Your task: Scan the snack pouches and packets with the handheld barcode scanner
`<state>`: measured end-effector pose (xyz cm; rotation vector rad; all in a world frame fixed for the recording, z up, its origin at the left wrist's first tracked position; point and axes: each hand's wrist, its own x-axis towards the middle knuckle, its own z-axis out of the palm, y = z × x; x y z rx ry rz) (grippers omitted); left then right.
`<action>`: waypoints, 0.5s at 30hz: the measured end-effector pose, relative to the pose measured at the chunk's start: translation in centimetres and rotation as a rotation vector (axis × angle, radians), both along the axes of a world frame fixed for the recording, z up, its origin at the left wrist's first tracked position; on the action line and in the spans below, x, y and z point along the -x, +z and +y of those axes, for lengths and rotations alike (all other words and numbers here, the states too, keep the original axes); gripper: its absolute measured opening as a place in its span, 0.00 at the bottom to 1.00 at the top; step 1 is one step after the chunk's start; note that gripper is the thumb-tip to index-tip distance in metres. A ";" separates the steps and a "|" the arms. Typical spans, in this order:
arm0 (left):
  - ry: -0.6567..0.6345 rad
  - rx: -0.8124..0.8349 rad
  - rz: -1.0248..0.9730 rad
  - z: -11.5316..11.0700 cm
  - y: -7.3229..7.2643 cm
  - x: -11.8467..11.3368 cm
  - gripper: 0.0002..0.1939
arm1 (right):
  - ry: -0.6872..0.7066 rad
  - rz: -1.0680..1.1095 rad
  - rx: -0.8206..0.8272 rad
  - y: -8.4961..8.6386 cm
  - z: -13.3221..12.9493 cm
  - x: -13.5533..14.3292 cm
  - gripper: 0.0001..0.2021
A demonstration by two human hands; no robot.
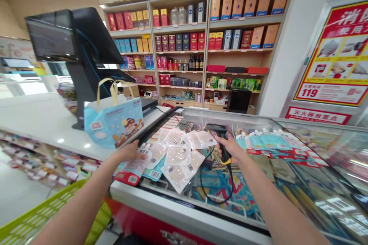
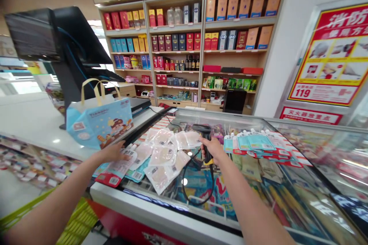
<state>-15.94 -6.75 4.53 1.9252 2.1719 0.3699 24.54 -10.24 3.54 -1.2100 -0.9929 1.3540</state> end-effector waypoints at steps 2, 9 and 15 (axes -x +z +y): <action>-0.060 0.040 0.071 -0.2 -0.4 0.9 0.39 | 0.013 -0.016 0.017 -0.4 0.3 0.5 0.13; -0.189 0.192 0.023 2.7 0.0 0.8 0.16 | -0.013 -0.028 0.021 -1.5 0.2 0.8 0.13; -0.079 0.111 -0.336 2.1 2.7 0.9 0.16 | -0.037 -0.038 0.055 -2.2 0.2 0.5 0.11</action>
